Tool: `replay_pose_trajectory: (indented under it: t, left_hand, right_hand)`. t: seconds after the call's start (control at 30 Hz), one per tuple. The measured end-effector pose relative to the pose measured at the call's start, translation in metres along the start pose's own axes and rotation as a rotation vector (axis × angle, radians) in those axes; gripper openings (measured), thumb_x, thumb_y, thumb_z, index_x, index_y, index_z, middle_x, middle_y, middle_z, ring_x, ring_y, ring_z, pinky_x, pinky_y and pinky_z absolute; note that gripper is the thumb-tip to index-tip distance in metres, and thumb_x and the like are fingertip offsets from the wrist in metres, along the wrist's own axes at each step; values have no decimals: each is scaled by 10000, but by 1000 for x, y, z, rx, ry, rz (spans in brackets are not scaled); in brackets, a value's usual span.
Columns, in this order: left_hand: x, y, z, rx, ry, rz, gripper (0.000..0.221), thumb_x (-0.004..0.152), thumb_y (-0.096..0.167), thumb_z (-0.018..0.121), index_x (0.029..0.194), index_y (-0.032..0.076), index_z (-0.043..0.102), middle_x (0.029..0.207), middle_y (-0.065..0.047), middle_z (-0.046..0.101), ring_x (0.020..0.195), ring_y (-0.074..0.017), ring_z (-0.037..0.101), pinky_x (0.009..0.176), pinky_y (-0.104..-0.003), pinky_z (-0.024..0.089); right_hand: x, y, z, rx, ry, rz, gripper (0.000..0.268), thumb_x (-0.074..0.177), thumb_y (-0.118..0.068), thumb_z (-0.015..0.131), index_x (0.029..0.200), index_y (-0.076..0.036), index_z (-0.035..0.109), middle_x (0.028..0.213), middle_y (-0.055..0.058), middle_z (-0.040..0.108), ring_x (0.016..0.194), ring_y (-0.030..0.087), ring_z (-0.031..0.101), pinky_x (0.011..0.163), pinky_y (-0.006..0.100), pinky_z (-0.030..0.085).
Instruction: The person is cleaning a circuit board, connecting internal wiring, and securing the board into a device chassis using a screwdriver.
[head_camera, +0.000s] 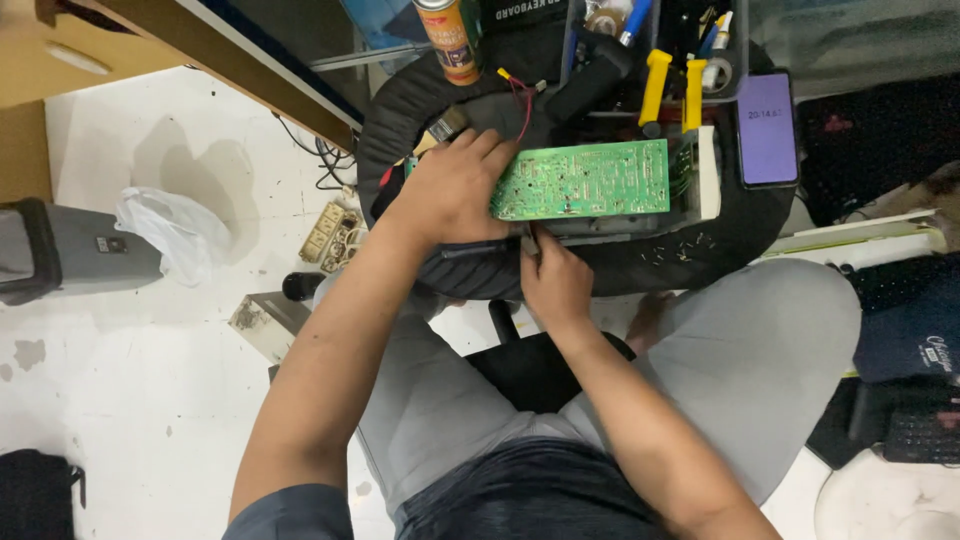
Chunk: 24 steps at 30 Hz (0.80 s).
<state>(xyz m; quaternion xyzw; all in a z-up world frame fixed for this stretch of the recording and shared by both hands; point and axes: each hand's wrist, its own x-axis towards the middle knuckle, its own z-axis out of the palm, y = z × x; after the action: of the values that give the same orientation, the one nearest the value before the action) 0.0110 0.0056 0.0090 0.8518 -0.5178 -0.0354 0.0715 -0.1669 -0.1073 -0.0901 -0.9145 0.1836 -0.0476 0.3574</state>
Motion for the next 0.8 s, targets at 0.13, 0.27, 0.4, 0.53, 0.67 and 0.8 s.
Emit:
replay_pose_trajectory:
  t: [0.13,0.27,0.4,0.53,0.67,0.8]
  left_hand:
    - [-5,-4,7,-88,-14,0,954,607,543,735,1425,77,581,1247,-115,617,1163,-353,608,878,-510,541]
    - [-5,-8,14,-88,11,-1,955,576,533,766,1405,92,596,1221,-106,627,1159,-342,610,872,-507,540]
    - [-6,-12,21,-125,41,7,974,612,550,789,1455,114,571,1274,-81,606,1178,-326,585,906,-495,500]
    - [-15,-12,28,-126,98,14,999,708,532,837,1546,112,490,1383,-98,615,1288,-315,566,1053,-548,391]
    - [-48,4,-1,-127,81,-51,1015,833,536,837,1623,96,377,1578,-123,499,1493,-333,378,1178,-673,158]
    - [-96,22,5,-330,618,-194,561,1045,338,654,1529,112,480,1547,-115,499,1474,-346,428,1220,-545,299]
  right_hand:
    - [5,14,11,44,32,27,354,1014,-222,591,1275,-11,701,980,216,768,827,419,744,646,499,610]
    - [3,20,23,106,74,25,276,1016,-190,641,1221,-27,727,942,212,767,858,413,742,630,468,608]
    - [3,-1,10,146,109,36,251,1026,-148,641,1195,18,725,884,228,757,833,400,745,649,456,616]
    - [1,1,-5,134,3,85,194,1011,-148,635,1102,-8,735,647,196,696,646,377,726,502,436,554]
    - [-15,20,-5,160,-52,107,159,941,-81,666,1019,47,717,450,112,547,434,252,595,431,328,452]
    - [-30,10,-22,330,21,82,111,984,-136,631,1080,-84,652,579,-30,462,503,100,352,471,273,288]
